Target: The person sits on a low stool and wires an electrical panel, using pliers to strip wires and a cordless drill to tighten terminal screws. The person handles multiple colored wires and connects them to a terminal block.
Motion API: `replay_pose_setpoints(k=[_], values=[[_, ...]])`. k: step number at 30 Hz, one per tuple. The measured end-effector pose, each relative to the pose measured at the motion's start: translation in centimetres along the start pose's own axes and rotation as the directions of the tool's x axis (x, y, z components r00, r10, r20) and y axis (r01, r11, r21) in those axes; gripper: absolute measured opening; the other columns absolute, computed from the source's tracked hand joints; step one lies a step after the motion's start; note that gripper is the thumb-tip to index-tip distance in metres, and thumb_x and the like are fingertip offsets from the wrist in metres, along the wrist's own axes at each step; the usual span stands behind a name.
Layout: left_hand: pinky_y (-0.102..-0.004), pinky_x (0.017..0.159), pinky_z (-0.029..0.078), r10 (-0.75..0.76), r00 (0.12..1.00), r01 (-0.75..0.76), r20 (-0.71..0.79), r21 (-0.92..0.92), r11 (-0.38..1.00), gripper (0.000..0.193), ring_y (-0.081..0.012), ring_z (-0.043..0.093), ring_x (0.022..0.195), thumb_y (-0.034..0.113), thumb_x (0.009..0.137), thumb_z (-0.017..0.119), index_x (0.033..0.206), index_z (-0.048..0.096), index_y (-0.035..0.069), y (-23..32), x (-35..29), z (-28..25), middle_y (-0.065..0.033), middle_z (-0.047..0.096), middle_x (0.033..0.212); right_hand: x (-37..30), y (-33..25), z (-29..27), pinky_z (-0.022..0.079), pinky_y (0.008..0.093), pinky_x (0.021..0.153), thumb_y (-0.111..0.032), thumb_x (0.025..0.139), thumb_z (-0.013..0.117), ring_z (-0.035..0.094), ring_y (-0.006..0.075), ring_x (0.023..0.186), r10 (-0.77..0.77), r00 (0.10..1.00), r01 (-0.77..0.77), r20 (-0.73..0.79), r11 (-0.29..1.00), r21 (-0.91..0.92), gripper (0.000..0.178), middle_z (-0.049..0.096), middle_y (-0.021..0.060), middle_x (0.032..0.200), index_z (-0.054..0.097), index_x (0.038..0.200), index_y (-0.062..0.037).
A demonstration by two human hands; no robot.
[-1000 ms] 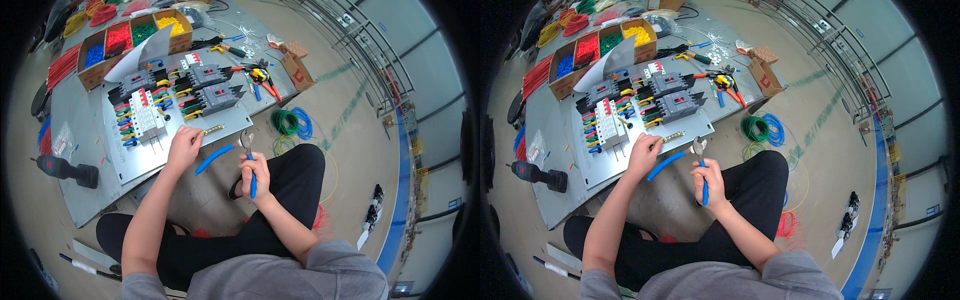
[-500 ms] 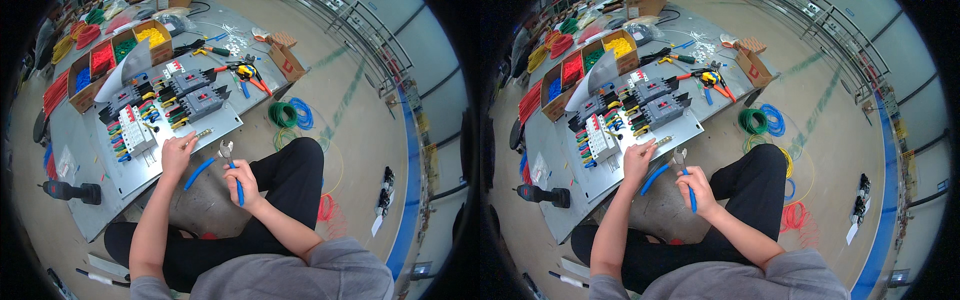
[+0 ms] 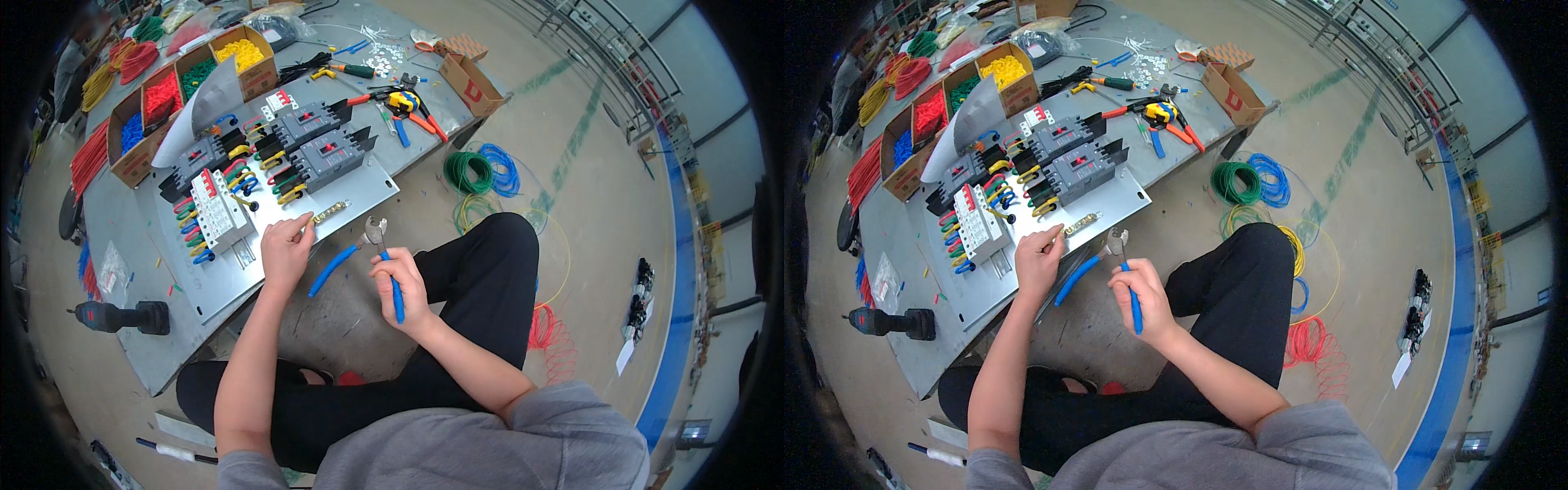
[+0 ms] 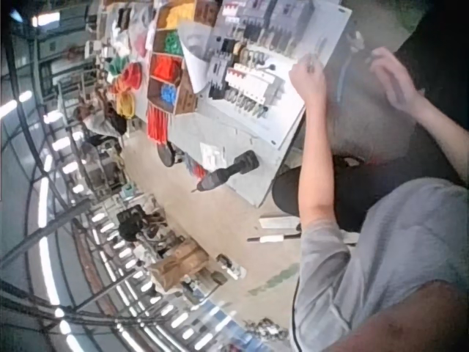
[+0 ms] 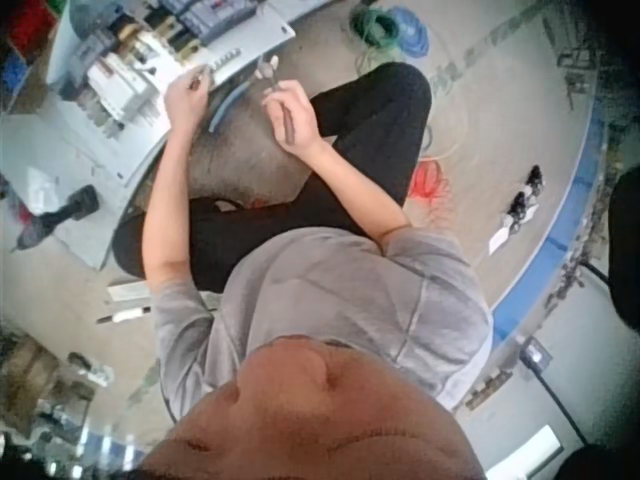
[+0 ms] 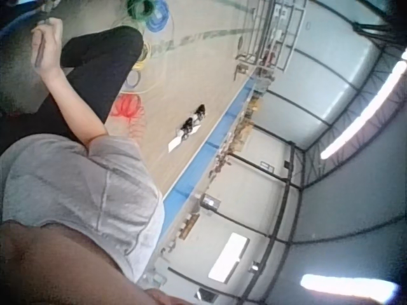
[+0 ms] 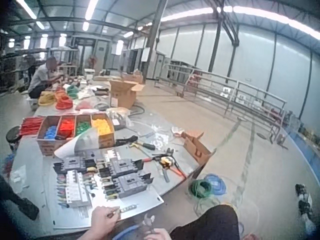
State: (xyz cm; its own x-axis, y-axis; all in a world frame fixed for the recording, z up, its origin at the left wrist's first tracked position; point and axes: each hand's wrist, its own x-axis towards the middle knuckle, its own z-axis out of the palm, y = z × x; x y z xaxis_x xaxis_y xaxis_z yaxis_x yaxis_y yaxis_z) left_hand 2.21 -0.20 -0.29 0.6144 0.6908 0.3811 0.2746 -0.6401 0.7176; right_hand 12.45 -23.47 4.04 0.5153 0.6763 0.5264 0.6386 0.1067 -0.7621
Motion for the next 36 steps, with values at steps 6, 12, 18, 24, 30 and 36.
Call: replay_pose_setpoints(k=[6, 12, 18, 24, 30, 36], values=[[-0.0389, 0.071, 0.042, 0.088, 0.996, -0.088, -0.013, 0.035, 0.996, 0.021, -0.0226, 0.057, 0.065, 0.015, 0.098, 0.077, 0.116, 0.086, 0.01, -0.4, 0.0, 0.4, -0.0062, 0.063, 0.069, -0.5, 0.9, 0.1, 0.054, 0.0366, 0.085, -0.005, 0.106, 0.068, 0.065, 0.03, 0.09, 0.178, 0.977, -0.189, 0.118, 0.978, 0.084, 0.007, 0.062, 0.0137, 0.105, 0.067, 0.112, -0.0018], [-0.041, 0.085, 0.045, 0.098, 0.99, -0.111, 0.102, 0.137, 0.984, 0.041, -0.0257, 0.061, 0.09, 0.013, 0.097, 0.076, 0.138, 0.076, 0.01, -1.0, -0.1, -0.4, -0.0098, 0.065, 0.09, 0.8, -0.8, -0.3, 0.054, 0.0353, 0.082, -0.007, 0.106, 0.071, 0.065, 0.026, 0.088, 0.128, 0.978, -0.14, 0.164, 0.988, 0.068, 0.011, 0.061, 0.0132, 0.106, 0.065, 0.114, -0.003], [-0.051, 0.119, 0.036, 0.123, 0.992, -0.112, -0.038, 0.227, 0.968, 0.07, -0.0406, 0.052, 0.136, 0.024, 0.098, 0.074, 0.161, 0.049, 0.007, 6.0, -3.8, -2.2, -0.0227, 0.057, 0.141, 1.2, -1.9, -1.5, 0.057, 0.0362, 0.088, -0.012, 0.101, 0.079, 0.067, 0.0242, 0.1, 0.062, 0.975, -0.093, 0.212, 0.986, 0.139, 0.033, 0.059, 0.0134, 0.125, 0.06, 0.127, -0.0088], [-0.0465, 0.118, 0.039, -0.209, 0.885, 0.432, 0.417, -0.563, 0.704, 0.052, -0.0399, 0.058, 0.13, 0.025, 0.109, 0.064, 0.152, 0.049, -0.001, 6.6, -9.3, -0.1, -0.0246, 0.056, 0.143, 1.4, -3.9, -1.7, 0.052, 0.0302, 0.093, 0.011, 0.092, 0.059, 0.063, 0.0203, 0.108, 0.051, 0.861, -0.235, 0.506, 0.922, 0.306, 0.072, 0.049, 0.0141, 0.153, 0.043, 0.161, -0.0075], [-0.0507, 0.103, 0.045, -0.365, 0.93, 0.364, 0.053, -0.291, 0.885, 0.05, -0.04, 0.05, 0.11, 0.018, 0.095, 0.081, 0.126, 0.047, -0.003, 8.6, -9.2, 0.2, -0.0211, 0.043, 0.12, 2.0, -6.2, -4.8, 0.051, 0.0335, 0.101, 0.01, 0.085, 0.056, 0.062, 0.0276, 0.125, 0.105, 0.592, -0.607, 0.799, 0.711, 0.356, 0.101, 0.035, 0.017, 0.174, 0.02, 0.177, -0.0083], [-0.0517, 0.114, 0.04, -0.208, 0.978, 0.21, 0.028, -0.085, 0.974, 0.059, -0.0413, 0.05, 0.127, 0.024, 0.095, 0.081, 0.137, 0.049, -0.001, 8.1, -8.0, -0.5, -0.021, 0.054, 0.132, 0.9, -6.9, -5.5, 0.056, 0.0385, 0.097, -0.05, 0.09, 0.076, 0.048, 0.042, 0.154, -0.112, 0.586, -0.741, 0.802, 0.325, 0.587, 0.111, 0.036, 0.0323, 0.171, 0.022, 0.173, 0.0007]])
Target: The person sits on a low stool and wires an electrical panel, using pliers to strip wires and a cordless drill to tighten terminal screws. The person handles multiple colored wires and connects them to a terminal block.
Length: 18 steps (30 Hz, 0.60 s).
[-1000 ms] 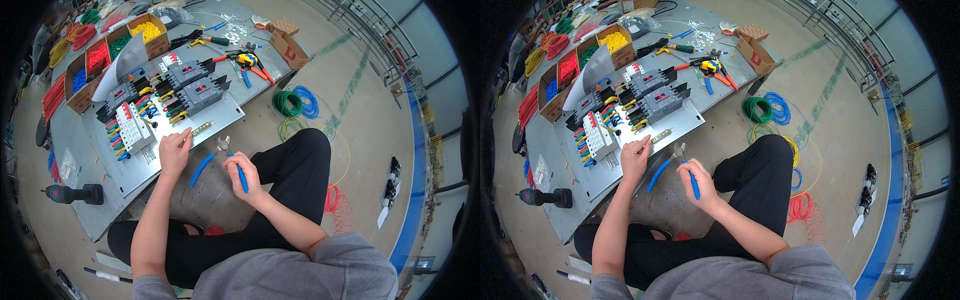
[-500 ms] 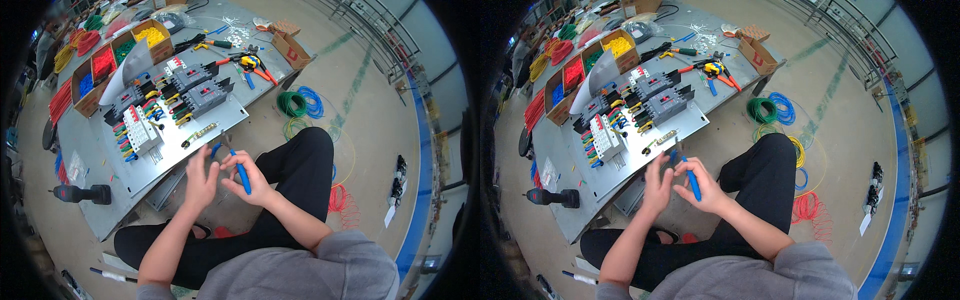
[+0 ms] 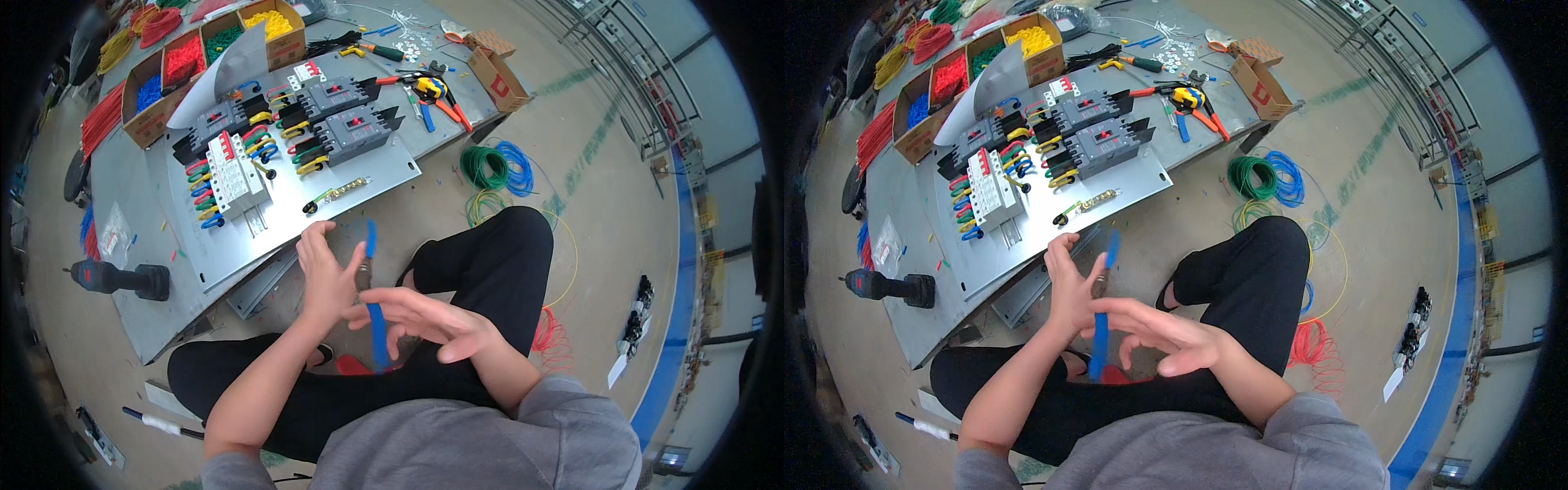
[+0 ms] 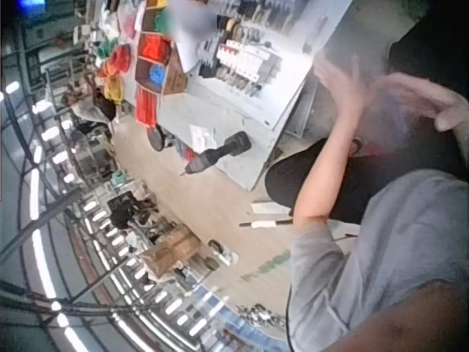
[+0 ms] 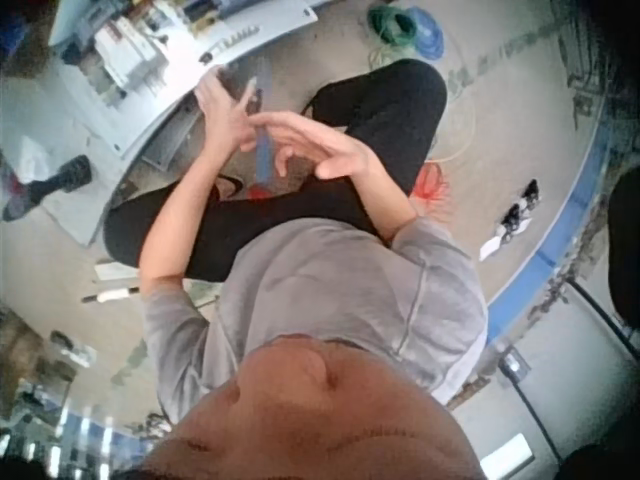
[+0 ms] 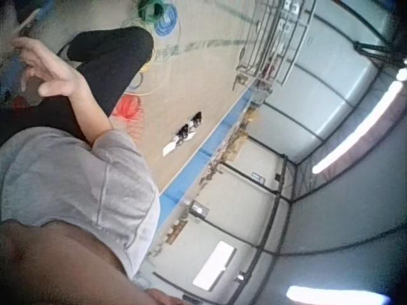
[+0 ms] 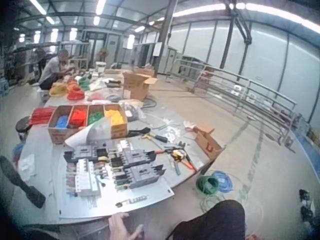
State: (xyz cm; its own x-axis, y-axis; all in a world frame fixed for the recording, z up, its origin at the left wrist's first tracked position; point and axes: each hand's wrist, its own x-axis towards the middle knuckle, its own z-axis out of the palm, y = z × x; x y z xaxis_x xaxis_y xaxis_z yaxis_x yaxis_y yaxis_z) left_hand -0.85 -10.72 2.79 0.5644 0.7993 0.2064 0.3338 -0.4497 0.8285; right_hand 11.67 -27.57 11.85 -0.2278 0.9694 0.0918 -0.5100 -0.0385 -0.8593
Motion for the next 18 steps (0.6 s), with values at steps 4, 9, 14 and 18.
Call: replay_pose_setpoints(k=[4, 9, 14, 18], values=[[-0.0519, 0.122, 0.035, 0.209, 0.966, -0.21, 0.15, -0.009, 0.978, 0.063, -0.0405, 0.045, 0.145, 0.021, 0.095, 0.074, 0.153, 0.052, 0.008, 0.1, 1.1, -0.4, -0.0178, 0.051, 0.157, -0.7, -1.0, 0.6, 0.056, 0.0346, 0.094, -0.091, 0.087, 0.062, 0.065, 0.0323, 0.136, 0.112, 0.975, -0.128, -0.192, 0.989, -0.075, 0.118, 0.064, 0.0291, 0.148, 0.044, 0.159, 0.0006], [-0.0552, 0.13, 0.025, 0.308, 0.867, -0.294, 0.393, -0.098, 0.951, 0.07, -0.039, 0.036, 0.159, 0.006, 0.084, 0.07, 0.153, 0.057, 0.014, 1.6, 0.5, -0.4, -0.0158, 0.051, 0.164, -2.0, -0.1, 0.1, 0.056, 0.0291, 0.092, -0.047, 0.108, 0.071, 0.074, 0.015, 0.106, 0.142, 0.926, -0.229, -0.349, 0.948, -0.222, 0.054, 0.079, 0.0166, 0.122, 0.061, 0.133, 0.0003], [-0.052, 0.127, 0.029, 0.209, 0.639, -0.249, 0.74, -0.058, 0.967, 0.048, -0.0344, 0.052, 0.146, 0.01, 0.087, 0.071, 0.136, 0.072, 0.011, -1.4, 1.7, -0.9, -0.017, 0.069, 0.139, -2.5, -1.3, 0.1, 0.057, 0.0288, 0.091, -0.008, 0.104, 0.071, 0.073, 0.0115, 0.1, 0.211, 0.918, -0.363, -0.336, 0.788, -0.497, 0.018, 0.079, 0.013, 0.118, 0.067, 0.121, -0.0027], [-0.0477, 0.118, 0.043, 0.069, 0.496, 0.151, 0.865, -0.165, 0.975, 0.034, -0.0293, 0.065, 0.129, 0.025, 0.105, 0.062, 0.133, 0.072, 0.009, -2.2, 1.8, -0.8, -0.0153, 0.073, 0.126, -3.6, -0.9, 0.1, 0.056, 0.029, 0.091, -0.003, 0.107, 0.063, 0.071, 0.0124, 0.098, 0.167, 0.91, -0.341, -0.379, 0.822, -0.457, 0.016, 0.077, 0.0139, 0.124, 0.067, 0.122, -0.0029]])
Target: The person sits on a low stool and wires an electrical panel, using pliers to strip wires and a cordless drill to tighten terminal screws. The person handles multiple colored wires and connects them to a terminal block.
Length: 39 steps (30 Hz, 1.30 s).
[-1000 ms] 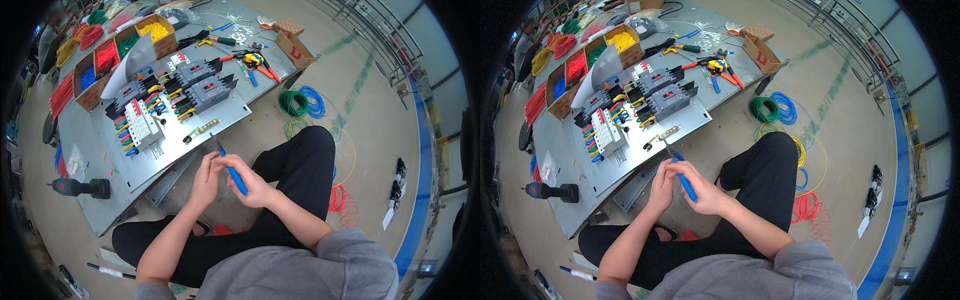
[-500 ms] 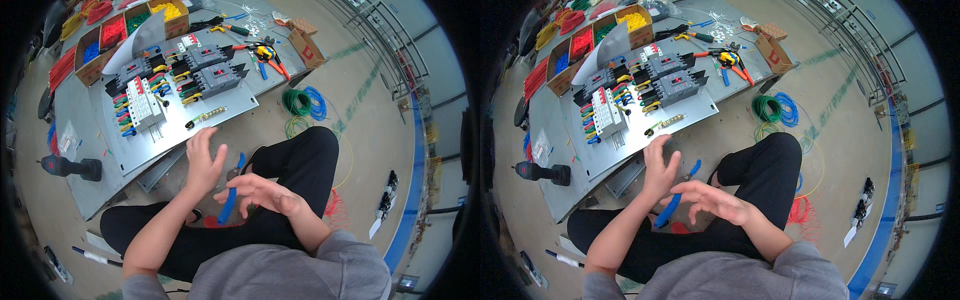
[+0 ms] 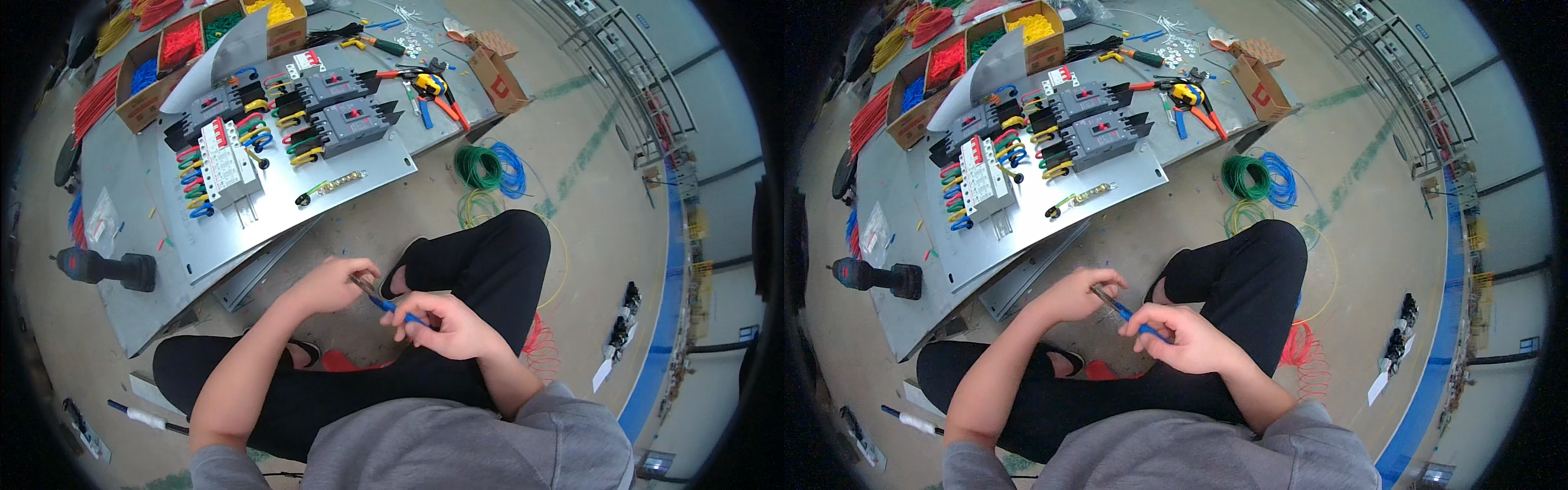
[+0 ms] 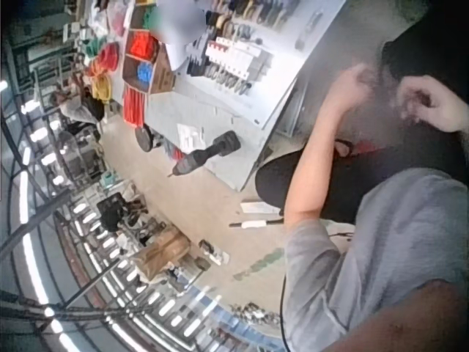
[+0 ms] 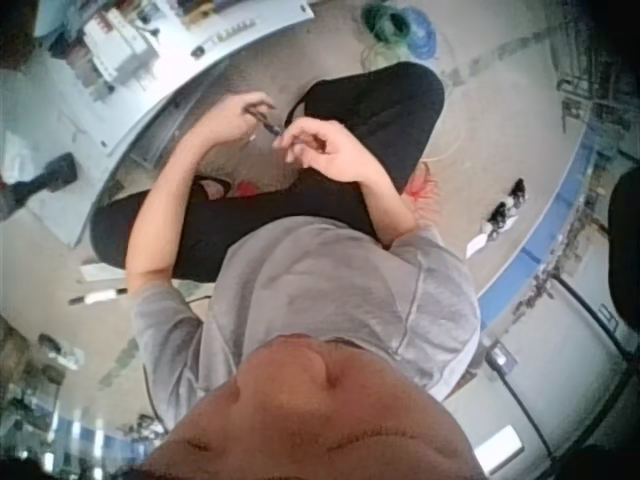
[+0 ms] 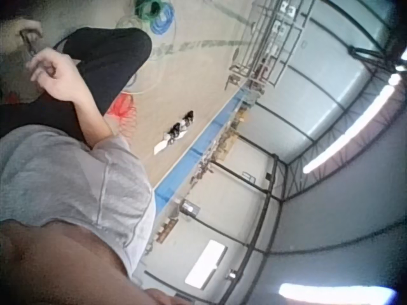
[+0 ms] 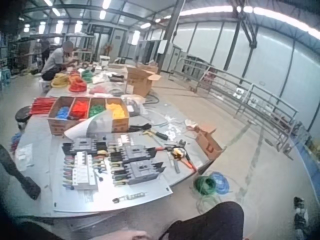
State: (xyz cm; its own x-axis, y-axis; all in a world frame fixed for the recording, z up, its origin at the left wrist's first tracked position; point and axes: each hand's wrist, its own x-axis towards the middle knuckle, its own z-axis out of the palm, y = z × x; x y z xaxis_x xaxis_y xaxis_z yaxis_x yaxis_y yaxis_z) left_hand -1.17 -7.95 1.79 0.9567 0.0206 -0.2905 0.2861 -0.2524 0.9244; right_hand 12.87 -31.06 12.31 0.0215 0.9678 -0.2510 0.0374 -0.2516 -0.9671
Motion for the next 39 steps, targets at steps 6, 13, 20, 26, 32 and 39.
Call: replay_pose_setpoints(k=[6, 13, 20, 26, 32, 39], values=[[-0.0378, 0.098, 0.055, 0.103, 0.994, -0.041, 0.048, -0.697, 0.716, 0.058, -0.0233, 0.074, 0.103, 0.044, 0.119, 0.029, 0.129, 0.068, 0.002, -0.8, 0.5, 4.2, -0.013, 0.075, 0.112, 1.0, 3.0, 1.3, 0.05, 0.033, 0.102, -0.008, 0.112, 0.055, 0.065, 0.0197, 0.107, -0.21, 0.912, 0.161, -0.351, 0.973, -0.165, 0.034, 0.068, 0.0143, 0.122, 0.059, 0.146, -0.0005], [-0.0381, 0.068, 0.057, -0.109, 0.985, -0.036, -0.136, -0.772, 0.635, 0.046, -0.0235, 0.072, 0.069, 0.04, 0.117, 0.04, 0.111, 0.069, 0.005, 3.5, -0.7, 9.0, -0.0122, 0.076, 0.091, 2.7, 7.4, 1.5, 0.051, 0.0338, 0.088, -0.041, 0.106, 0.07, 0.06, 0.0227, 0.091, -0.113, 0.928, 0.063, -0.354, 0.987, -0.148, 0.056, 0.058, 0.0067, 0.097, 0.056, 0.147, -0.0037], [-0.0468, 0.078, 0.054, 0.268, 0.625, 0.128, -0.733, 0.435, 0.891, 0.013, -0.0345, 0.064, 0.083, 0.019, 0.091, 0.073, 0.093, 0.076, 0.006, 3.3, -1.2, -1.9, -0.0139, 0.067, 0.081, 6.2, 9.5, 1.5, 0.053, 0.0336, 0.077, -0.049, 0.115, 0.055, 0.06, 0.014, 0.086, 0.312, 0.94, -0.208, -0.138, 0.845, 0.492, 0.042, 0.058, 0.004, 0.092, 0.061, 0.112, -0.0079], [-0.0496, 0.101, 0.049, 0.409, 0.42, 0.113, -0.81, 0.494, 0.862, 0.046, -0.0402, 0.056, 0.116, 0.013, 0.093, 0.072, 0.136, 0.063, 0.0, -1.5, 3.2, -5.3, -0.0179, 0.063, 0.118, 13.7, 6.8, -1.2, 0.049, 0.0352, 0.065, -0.02, 0.111, 0.051, 0.058, 0.017, 0.066, 0.338, 0.926, -0.322, -0.171, 0.94, 0.113, 0.027, 0.059, 0.0037, 0.077, 0.06, 0.131, -0.0033], [-0.0482, 0.098, 0.051, 0.443, 0.462, 0.109, -0.768, 0.545, 0.831, 0.036, -0.0369, 0.06, 0.112, 0.014, 0.096, 0.072, 0.129, 0.069, 0.0, -2.9, 3.7, -6.1, -0.0153, 0.067, 0.12, 16.7, 6.1, -1.5, 0.057, 0.0361, 0.09, -0.004, 0.104, 0.045, 0.07, 0.0192, 0.101, 0.446, 0.877, -0.389, -0.179, 0.877, 0.281, 0.045, 0.073, 0.0125, 0.113, 0.049, 0.149, -0.0076], [-0.0469, 0.095, 0.053, 0.253, 0.59, 0.007, -0.767, 0.319, 0.948, 0.024, -0.0374, 0.065, 0.105, 0.015, 0.101, 0.07, 0.118, 0.075, -0.001, -2.9, 3.3, -7.4, -0.0171, 0.075, 0.111, 16.4, 5.4, -1.6, 0.056, 0.0347, 0.096, 0.003, 0.084, 0.053, 0.064, 0.0227, 0.121, 0.553, 0.82, -0.534, -0.15, 0.832, 0.148, 0.084, 0.067, 0.0178, 0.14, 0.035, 0.166, -0.0055]])
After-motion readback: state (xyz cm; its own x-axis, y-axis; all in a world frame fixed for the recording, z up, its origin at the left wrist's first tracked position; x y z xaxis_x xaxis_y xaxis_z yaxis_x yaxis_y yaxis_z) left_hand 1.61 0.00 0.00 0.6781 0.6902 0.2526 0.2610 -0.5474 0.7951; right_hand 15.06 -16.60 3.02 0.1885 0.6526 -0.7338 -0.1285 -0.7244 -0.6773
